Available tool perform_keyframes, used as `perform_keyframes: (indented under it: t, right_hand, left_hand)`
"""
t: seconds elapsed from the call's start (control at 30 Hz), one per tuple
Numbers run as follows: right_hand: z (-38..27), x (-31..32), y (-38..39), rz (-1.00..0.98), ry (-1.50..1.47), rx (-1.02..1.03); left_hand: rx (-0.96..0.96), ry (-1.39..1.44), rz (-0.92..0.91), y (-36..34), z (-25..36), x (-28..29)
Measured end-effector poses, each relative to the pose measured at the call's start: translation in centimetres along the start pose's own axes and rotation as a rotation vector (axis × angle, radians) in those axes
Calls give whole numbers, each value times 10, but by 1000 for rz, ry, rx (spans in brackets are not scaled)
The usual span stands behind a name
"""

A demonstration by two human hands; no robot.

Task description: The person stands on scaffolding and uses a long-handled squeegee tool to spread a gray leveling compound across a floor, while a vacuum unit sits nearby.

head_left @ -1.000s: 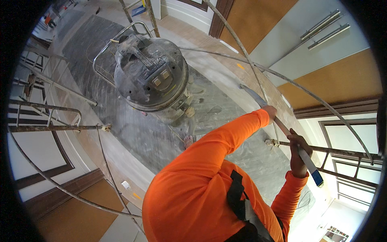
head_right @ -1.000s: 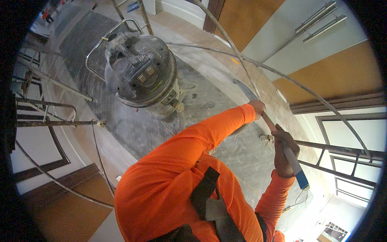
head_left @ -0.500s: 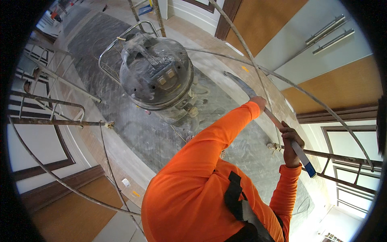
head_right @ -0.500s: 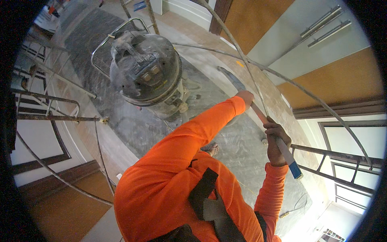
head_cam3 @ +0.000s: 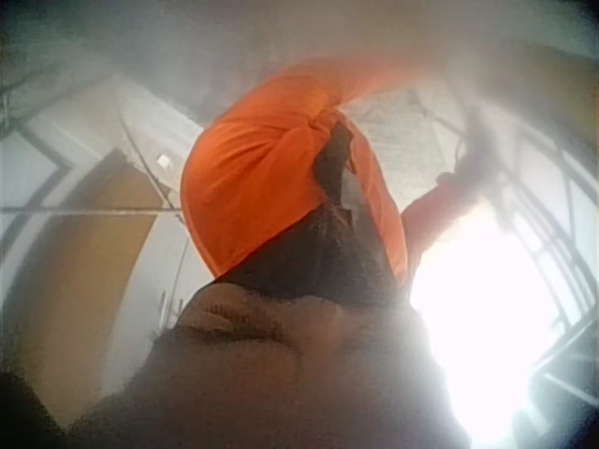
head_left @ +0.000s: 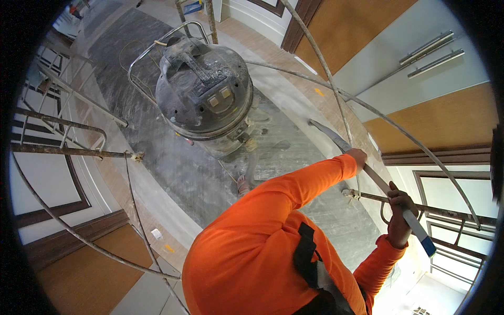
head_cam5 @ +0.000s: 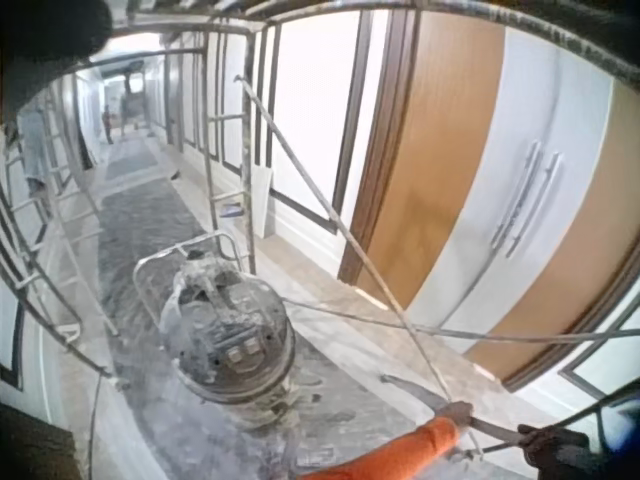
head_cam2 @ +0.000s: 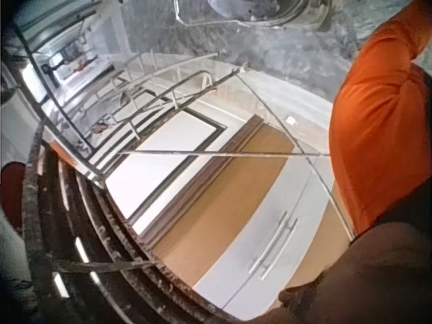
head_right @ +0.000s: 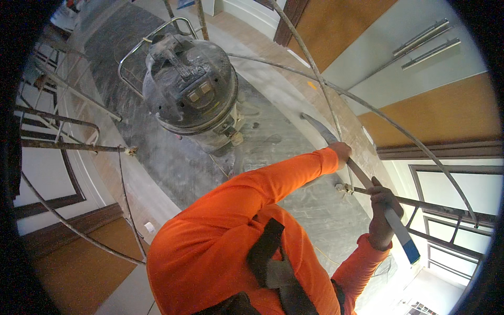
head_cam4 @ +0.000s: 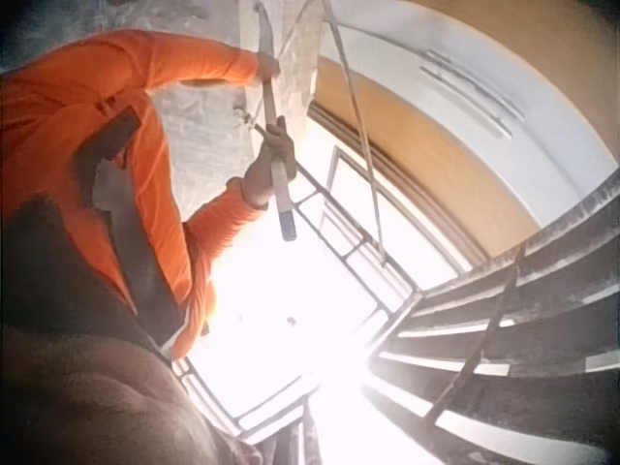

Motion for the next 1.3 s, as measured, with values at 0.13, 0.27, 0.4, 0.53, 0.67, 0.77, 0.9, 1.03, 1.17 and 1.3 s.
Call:
perform_keyframes:
  t: [0.13,0.27,0.4,0.53,0.67,0.77,0.9,1.03,1.17,1.3]
  right_hand:
    - [14,-7,12,-11,-76,15]
    - [13,-12,11,-39,-35,29]
    - [3,-3,11,-56,-8,13]
    - [-8,-13,5,-130,11,80]
    - [-1,-27,-2,-97,-40,86]
    - [18,-41,-14,-95,-96,77]
    - [41,-83,-33,-241,-79,214]
    - [54,-103,-50,-241,-115,226]
    - [51,-84,-60,-247,-122,201]
    - [29,-52,-54,-223,-122,119]
  left_hand:
    - [-31,-103,-56,11,-14,13]
    - [-9,-95,-174,20,-14,27]
    - [16,-13,-79,21,-4,17]
    - [-1,0,-89,23,-5,22]
    - [34,-77,-64,33,-26,42]
    - [51,-151,32,26,-73,38]
    - [217,-166,9,46,-120,76]
    - [240,-207,24,43,-154,86]
    - [257,-170,41,31,-147,80]
    - [226,-107,42,18,-100,71]
Point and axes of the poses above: each hand's wrist, its own y-axis away from the middle knuckle, its own x-axis out of the back of the hand, z = x × y, the point moved 4 cm from there along -y, towards the middle knuckle, and after that the axes turned 8 degrees about -y, right-handed, at the moved point
